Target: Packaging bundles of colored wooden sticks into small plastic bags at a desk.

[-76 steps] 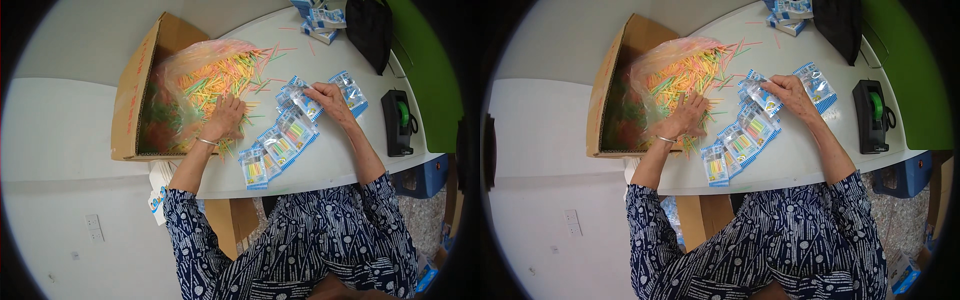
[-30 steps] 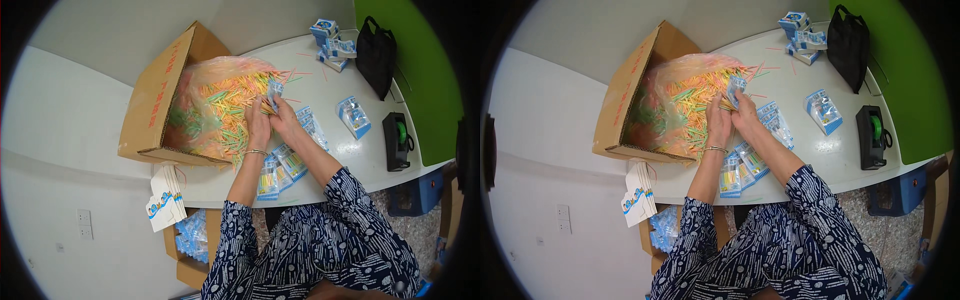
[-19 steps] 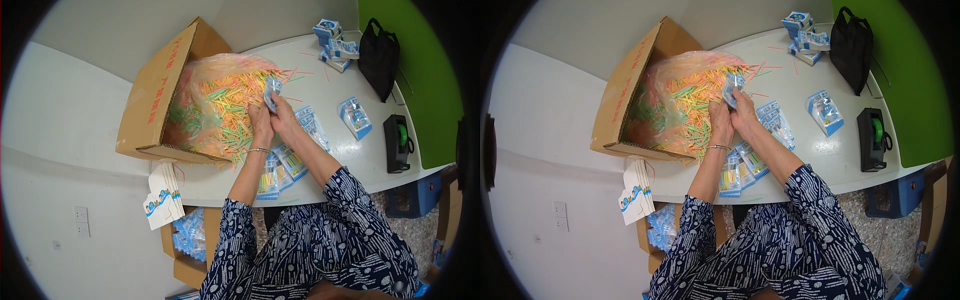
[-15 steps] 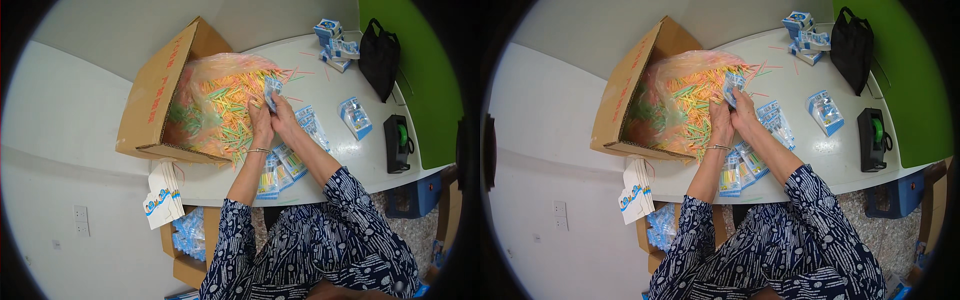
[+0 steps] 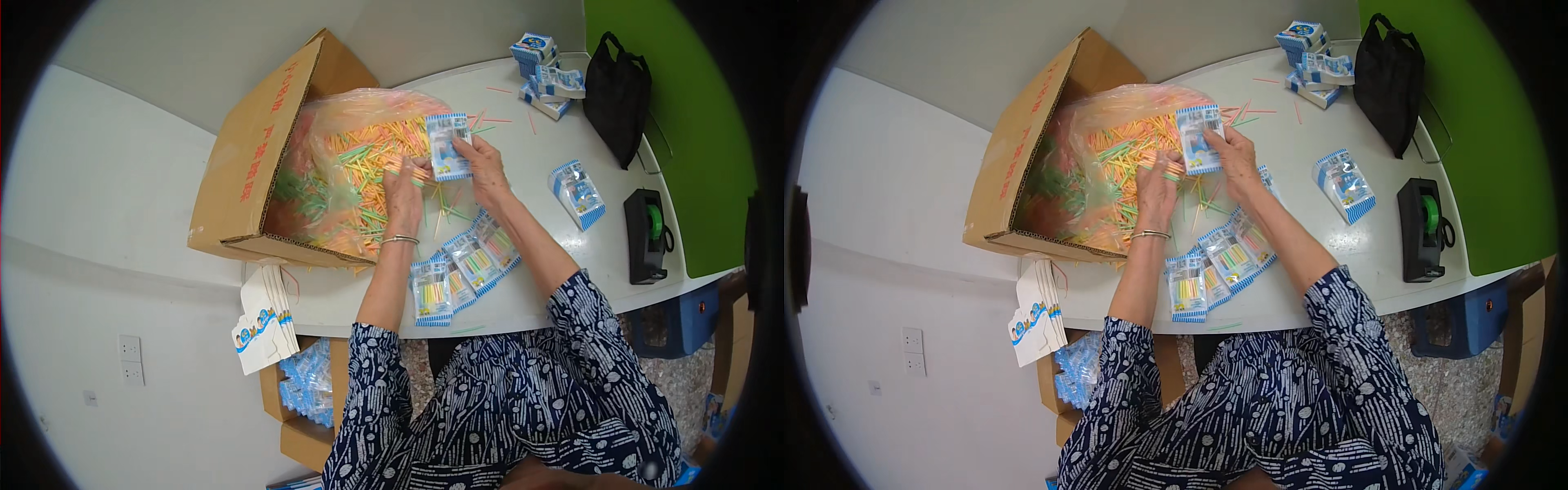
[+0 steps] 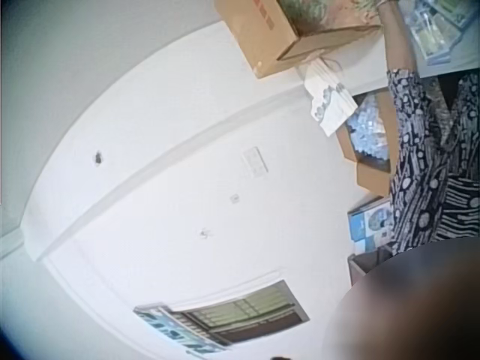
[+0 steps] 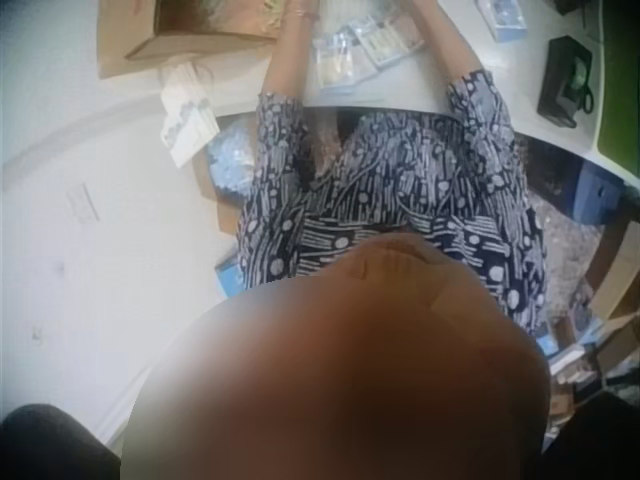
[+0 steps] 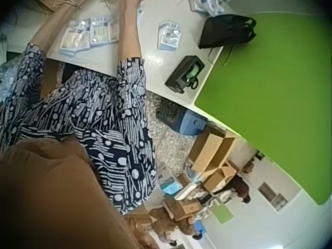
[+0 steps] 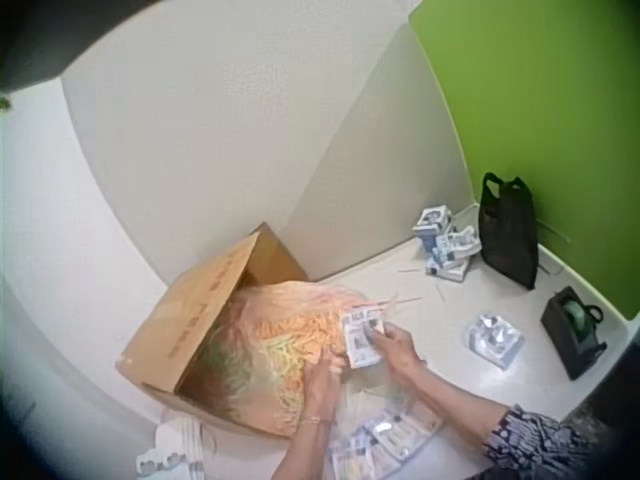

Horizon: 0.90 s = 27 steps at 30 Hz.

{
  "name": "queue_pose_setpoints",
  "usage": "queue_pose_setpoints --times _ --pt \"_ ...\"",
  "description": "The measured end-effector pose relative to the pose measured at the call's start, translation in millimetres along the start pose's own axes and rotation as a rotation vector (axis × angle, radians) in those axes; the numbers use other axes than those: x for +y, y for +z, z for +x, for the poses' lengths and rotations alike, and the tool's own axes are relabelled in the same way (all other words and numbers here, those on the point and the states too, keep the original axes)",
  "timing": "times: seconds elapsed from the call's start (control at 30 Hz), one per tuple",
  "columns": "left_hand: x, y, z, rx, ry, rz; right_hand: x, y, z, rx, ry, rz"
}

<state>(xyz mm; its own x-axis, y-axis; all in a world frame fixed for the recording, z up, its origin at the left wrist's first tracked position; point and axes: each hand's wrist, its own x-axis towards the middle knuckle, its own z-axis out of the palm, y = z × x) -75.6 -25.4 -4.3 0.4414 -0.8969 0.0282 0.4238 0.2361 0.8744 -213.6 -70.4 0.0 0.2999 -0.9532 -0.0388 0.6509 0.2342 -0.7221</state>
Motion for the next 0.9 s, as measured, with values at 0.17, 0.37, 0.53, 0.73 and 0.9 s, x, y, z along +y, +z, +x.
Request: queue_pose_setpoints --times 0.17,0.37,0.53,0.73,0.9 --pt "27 10 9 -0.077 -0.032 -0.041 -32 -25 -18 -0.177 0.115 -0.411" --pt "52 41 -3 -0.134 0.038 -0.013 -43 -29 -32 -0.369 0.218 -0.505" --pt "48 59 -23 -0.160 0.044 0.014 -46 -40 -32 -0.444 0.296 -0.450" --pt "48 68 -40 -0.236 0.049 0.170 -47 -43 -35 -0.455 0.297 -0.411" --pt "39 65 -48 -0.246 0.021 0.186 -47 -47 -35 -0.446 0.295 -0.377"
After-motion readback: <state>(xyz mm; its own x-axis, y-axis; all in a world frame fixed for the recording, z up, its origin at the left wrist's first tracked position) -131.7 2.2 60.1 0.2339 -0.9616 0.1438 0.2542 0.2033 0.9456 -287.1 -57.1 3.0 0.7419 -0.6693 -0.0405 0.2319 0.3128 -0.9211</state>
